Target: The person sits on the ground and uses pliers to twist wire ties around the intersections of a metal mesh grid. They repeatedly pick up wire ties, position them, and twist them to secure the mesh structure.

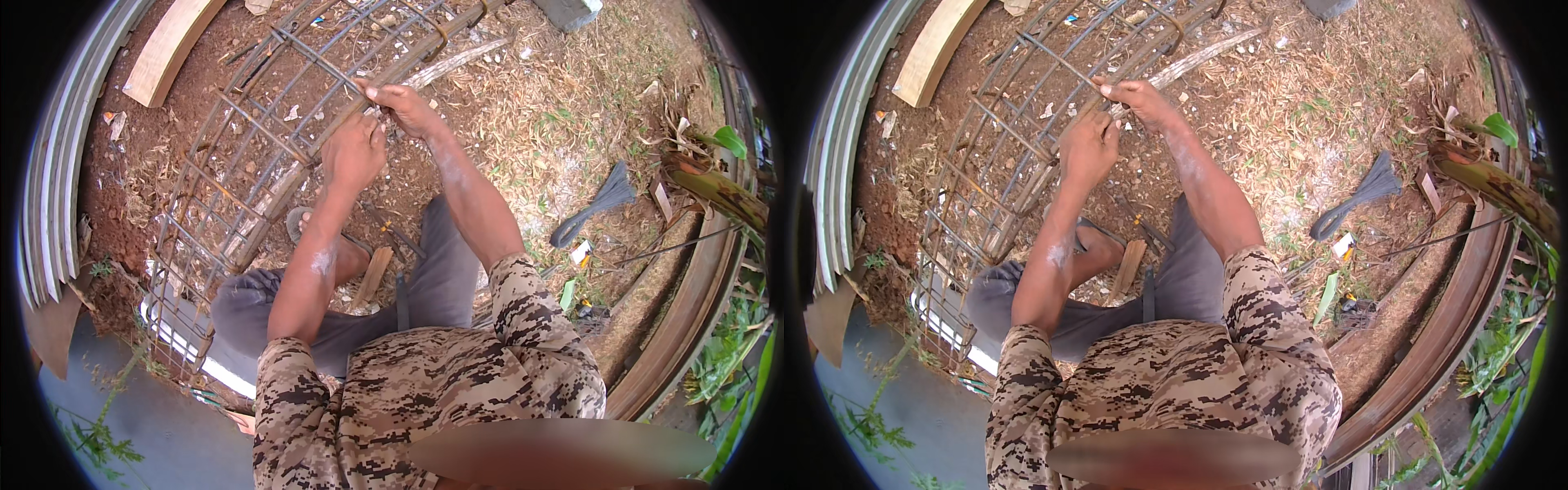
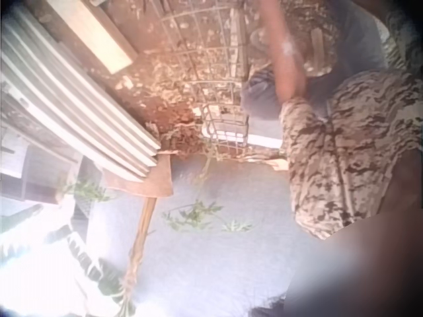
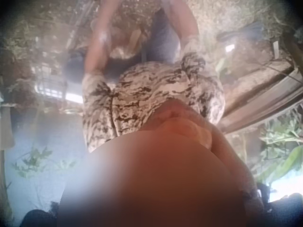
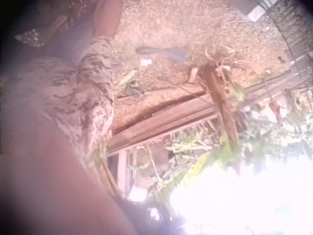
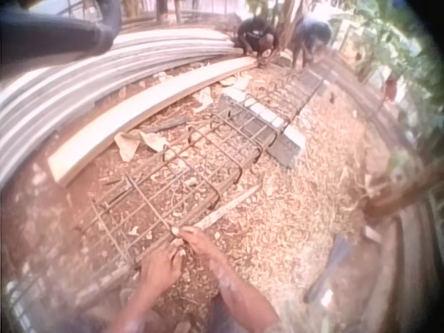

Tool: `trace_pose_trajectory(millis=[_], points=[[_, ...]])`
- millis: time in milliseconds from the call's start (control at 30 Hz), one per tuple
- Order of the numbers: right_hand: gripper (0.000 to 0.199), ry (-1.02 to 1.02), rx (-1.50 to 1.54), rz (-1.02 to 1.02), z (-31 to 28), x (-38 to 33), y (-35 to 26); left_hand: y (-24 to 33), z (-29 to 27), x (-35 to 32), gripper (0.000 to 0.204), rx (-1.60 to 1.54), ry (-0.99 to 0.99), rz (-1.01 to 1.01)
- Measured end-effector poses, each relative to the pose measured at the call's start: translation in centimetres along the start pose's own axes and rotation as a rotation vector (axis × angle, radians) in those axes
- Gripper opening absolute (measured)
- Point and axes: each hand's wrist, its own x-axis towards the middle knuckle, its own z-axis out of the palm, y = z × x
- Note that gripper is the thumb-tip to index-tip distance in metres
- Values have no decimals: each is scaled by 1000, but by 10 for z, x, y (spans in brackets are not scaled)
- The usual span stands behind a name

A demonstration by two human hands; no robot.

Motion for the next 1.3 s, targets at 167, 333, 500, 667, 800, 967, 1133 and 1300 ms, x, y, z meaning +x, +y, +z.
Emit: trace_pose_trajectory(millis=[167, 333, 500, 667, 800, 967, 1133, 1300], points=[[50, -41, -53, -38, -2, 1, -3, -3, -18, 1, 31, 102, -118, -67], [57, 26, -184, 32, -2, -1, -1, -29, -41, 44, 41, -139, -50, -245], [61, -78, -196, -3, -9, 0, -8, -49, -21, 71, 39, -724, -158, -409], [55, -106, -407, 67, -14, 2, -25, -53, -13, 64, 40, -700, -98, -577], [48, 87, -599, -116, -3, -11, -17, -50, -15, 64, 45, -664, -101, -603], [48, 276, -625, -280, 12, -20, 3, -45, -23, 58, 42, -452, -200, -553], [60, 284, -490, -214, 10, -16, 9, -32, -35, 49, 42, 162, -188, 47], [59, 324, -499, -217, 12, -19, 9, -14, -34, 50, 41, 301, -342, -215]])
